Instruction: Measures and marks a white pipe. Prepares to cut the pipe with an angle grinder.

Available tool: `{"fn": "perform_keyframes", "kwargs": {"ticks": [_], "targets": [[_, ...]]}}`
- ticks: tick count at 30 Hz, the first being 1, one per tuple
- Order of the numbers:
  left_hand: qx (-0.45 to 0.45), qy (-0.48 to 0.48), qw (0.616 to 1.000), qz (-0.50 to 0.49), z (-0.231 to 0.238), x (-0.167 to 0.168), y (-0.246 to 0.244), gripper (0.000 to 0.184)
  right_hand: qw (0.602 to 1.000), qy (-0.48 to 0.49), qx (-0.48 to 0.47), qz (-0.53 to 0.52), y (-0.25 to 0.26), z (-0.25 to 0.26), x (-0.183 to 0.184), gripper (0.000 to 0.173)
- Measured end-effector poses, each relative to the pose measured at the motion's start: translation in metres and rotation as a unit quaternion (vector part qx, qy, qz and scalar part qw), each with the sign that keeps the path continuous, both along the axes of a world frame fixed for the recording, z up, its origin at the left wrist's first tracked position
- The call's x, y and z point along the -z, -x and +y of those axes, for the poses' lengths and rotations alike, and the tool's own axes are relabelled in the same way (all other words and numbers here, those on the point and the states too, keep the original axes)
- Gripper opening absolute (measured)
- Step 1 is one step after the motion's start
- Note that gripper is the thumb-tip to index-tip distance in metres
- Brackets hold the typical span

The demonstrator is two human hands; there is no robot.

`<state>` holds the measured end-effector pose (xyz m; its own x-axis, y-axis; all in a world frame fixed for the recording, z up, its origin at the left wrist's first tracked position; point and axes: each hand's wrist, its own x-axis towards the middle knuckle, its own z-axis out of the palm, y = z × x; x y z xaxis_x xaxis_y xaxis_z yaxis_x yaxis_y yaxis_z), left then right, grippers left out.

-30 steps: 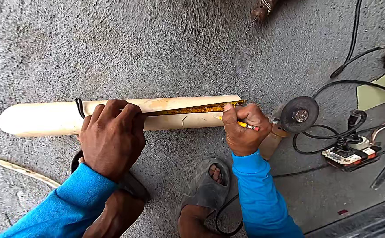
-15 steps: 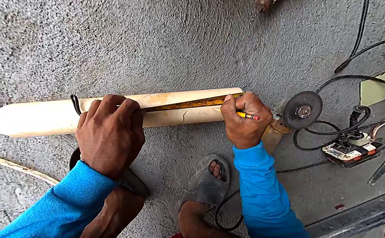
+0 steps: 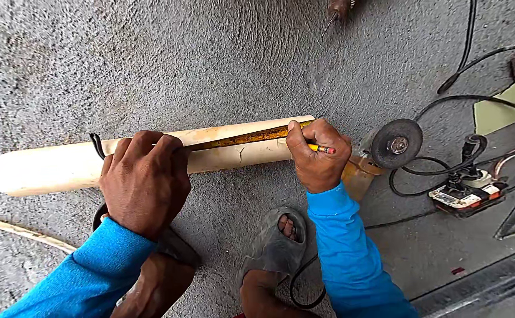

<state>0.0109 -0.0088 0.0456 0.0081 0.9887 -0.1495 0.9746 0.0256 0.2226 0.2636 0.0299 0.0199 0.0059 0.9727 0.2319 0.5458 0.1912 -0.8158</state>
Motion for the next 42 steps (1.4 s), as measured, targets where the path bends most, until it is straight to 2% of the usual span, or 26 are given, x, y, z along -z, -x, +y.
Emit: {"fn": "perform_keyframes", "kwargs": {"ticks": [4,7,10,11,13,16,19,22,24,26,29,31,33,35,38,40,42], "targets": [[0.003,-0.003,1.000,0.004,0.002,0.000,0.000,0.035,1.000,-0.014,-0.018,0.020,-0.004,0.006,0.007,0.035],[0.007,-0.003,1.000,0.003,0.003,0.002,0.003,0.034,0.990,-0.015,-0.043,0.136,-0.018,0.007,0.017,0.034],[0.016,-0.002,1.000,-0.005,0.004,0.003,0.009,0.033,0.960,0.037,0.015,0.276,-0.041,-0.006,0.000,0.030],[0.017,0.003,1.000,-0.015,0.006,0.001,0.010,0.033,0.950,0.049,0.037,0.306,-0.050,-0.012,-0.006,0.037],[0.007,0.022,0.998,-0.059,0.011,-0.009,0.011,0.031,0.942,0.065,0.064,0.323,-0.069,-0.025,-0.019,0.046],[0.001,0.039,0.988,-0.148,0.014,-0.028,0.009,0.031,0.938,0.046,0.127,0.319,-0.092,-0.043,-0.031,0.048],[0.038,0.075,0.968,-0.235,0.001,-0.039,-0.005,0.036,0.925,0.048,0.246,0.285,-0.120,-0.075,-0.035,0.043],[0.049,0.178,0.947,-0.263,-0.025,-0.036,-0.026,0.073,0.872,0.141,0.407,0.234,-0.150,-0.111,-0.024,0.027],[0.035,0.253,0.933,-0.252,-0.040,-0.028,-0.038,0.084,0.825,0.233,0.478,0.193,-0.167,-0.130,-0.007,0.022],[0.009,0.334,0.916,-0.221,-0.048,-0.017,-0.045,0.091,0.803,0.317,0.499,0.079,-0.182,-0.146,0.014,0.033],[0.013,0.405,0.905,-0.131,-0.055,0.006,-0.053,0.085,0.790,0.375,0.471,-0.111,-0.197,-0.160,0.026,0.051],[0.081,0.314,0.944,-0.068,-0.071,0.027,-0.059,0.079,0.810,0.339,0.441,-0.188,-0.196,-0.160,0.024,0.061],[0.157,0.163,0.973,-0.036,-0.088,0.051,-0.060,0.077,0.846,0.293,0.401,-0.192,-0.185,-0.149,0.018,0.064],[0.209,0.060,0.976,-0.030,-0.091,0.054,-0.061,0.078,0.884,0.332,0.318,-0.082,-0.173,-0.135,0.017,0.064],[0.264,-0.079,0.961,-0.036,-0.068,0.034,-0.060,0.068,0.865,0.406,0.265,0.127,-0.157,-0.108,0.027,0.060],[0.262,-0.098,0.960,-0.030,-0.031,0.018,-0.047,0.067,0.853,0.421,0.269,0.153,-0.148,-0.090,0.029,0.058],[0.239,-0.033,0.970,0.006,0.010,0.016,-0.024,0.087,0.845,0.447,0.262,0.133,-0.146,-0.078,0.032,0.064]]}}
